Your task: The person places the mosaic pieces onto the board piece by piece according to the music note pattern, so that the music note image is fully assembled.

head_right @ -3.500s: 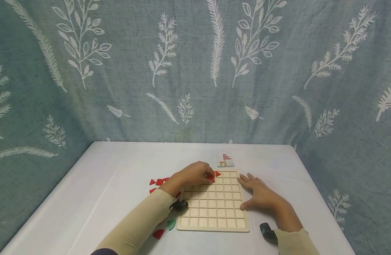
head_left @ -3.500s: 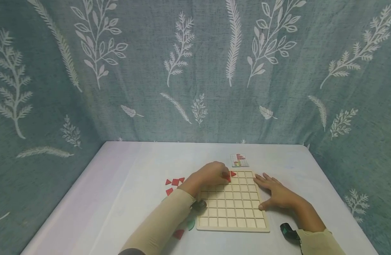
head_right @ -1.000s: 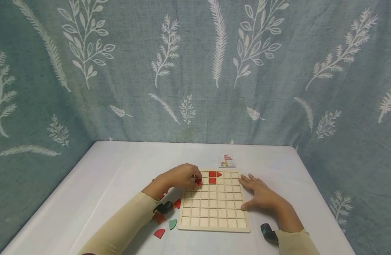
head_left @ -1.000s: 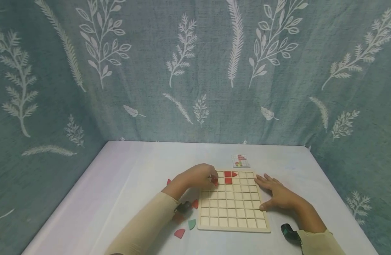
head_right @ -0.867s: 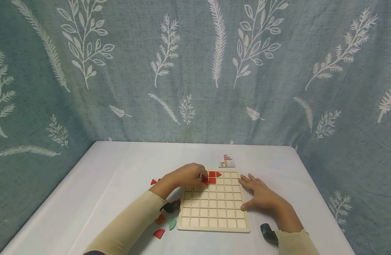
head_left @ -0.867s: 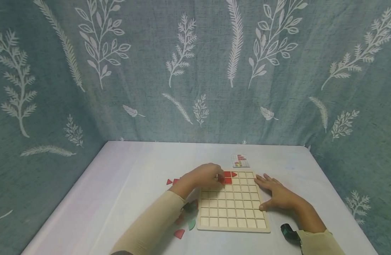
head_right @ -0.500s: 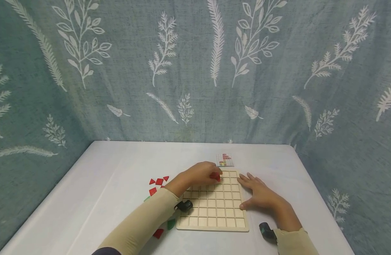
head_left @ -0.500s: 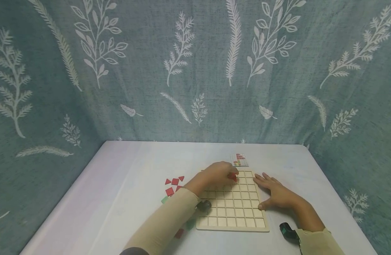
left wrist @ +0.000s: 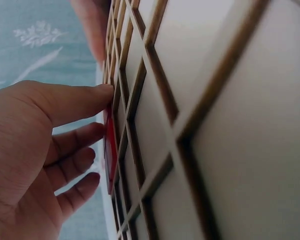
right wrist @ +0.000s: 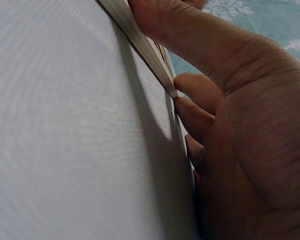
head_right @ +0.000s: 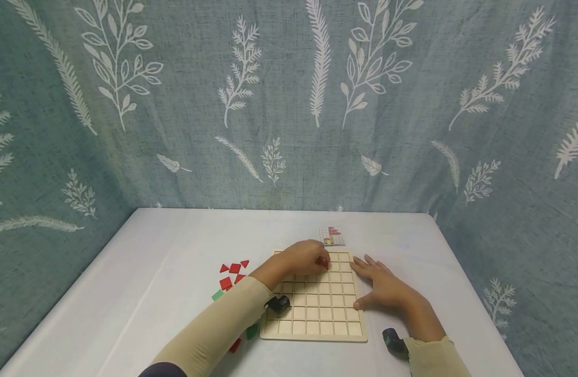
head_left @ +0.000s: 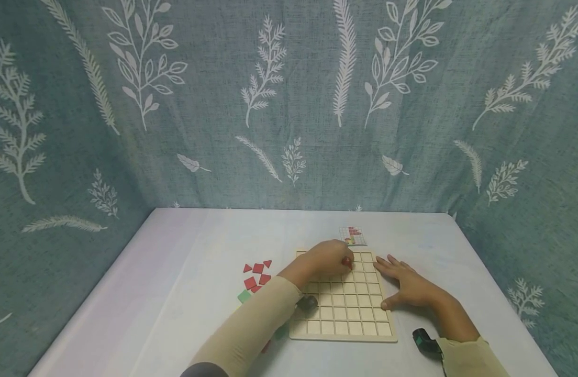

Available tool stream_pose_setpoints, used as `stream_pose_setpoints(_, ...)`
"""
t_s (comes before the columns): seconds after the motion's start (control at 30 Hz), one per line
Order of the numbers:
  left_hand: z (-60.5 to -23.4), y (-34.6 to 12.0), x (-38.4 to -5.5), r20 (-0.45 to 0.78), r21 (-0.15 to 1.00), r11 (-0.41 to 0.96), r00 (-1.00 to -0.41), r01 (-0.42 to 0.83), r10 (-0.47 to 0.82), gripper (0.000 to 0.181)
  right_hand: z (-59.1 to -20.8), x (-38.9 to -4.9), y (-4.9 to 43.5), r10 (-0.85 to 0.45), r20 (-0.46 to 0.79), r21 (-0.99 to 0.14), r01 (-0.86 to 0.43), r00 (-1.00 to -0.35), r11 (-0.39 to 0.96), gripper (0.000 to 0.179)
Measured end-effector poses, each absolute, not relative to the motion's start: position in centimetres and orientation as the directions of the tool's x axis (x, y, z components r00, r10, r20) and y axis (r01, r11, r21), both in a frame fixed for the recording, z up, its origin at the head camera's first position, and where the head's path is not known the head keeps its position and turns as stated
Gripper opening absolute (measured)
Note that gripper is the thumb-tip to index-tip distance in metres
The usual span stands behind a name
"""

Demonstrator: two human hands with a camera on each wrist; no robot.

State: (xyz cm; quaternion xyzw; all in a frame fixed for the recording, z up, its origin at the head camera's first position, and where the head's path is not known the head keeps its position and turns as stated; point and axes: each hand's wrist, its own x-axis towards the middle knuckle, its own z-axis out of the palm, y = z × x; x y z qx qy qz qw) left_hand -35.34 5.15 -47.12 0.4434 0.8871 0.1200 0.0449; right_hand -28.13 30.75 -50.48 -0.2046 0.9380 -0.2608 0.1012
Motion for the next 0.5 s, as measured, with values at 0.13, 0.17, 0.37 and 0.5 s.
stream_pose_setpoints(0.13,-46.9,4.7,-35.4,0.029,0.241,0.575,-0.598,0.782,0.801,0.008,-50.4,-28.2,30.7,-0.444,-0.083,-0.530,-0.338,-0.892,0.778,0.116)
stream_pose_setpoints(0.17,-46.9,4.6,-35.4,0.030,0.237,0.573,-0.595,0.785,0.803,0.008,-50.3,-28.3,30.7,-0.444,-0.082,-0.530,-0.338,-0.892,0.778,0.116)
stream_pose_setpoints(0.37,-47.0,4.2,-35.4,0.024,0.206,0.568,-0.584,0.797,0.811,0.010,-50.1,-28.2,30.6,-0.448,-0.083,-0.525,-0.343,-0.890,0.779,0.116)
stream_pose_setpoints(0.5,-46.9,3.3,-34.9,0.014,0.204,0.603,-0.618,0.771,0.786,0.013,-50.1,-28.0,30.5,-0.448,-0.088,-0.531,-0.339,-0.890,0.777,0.116)
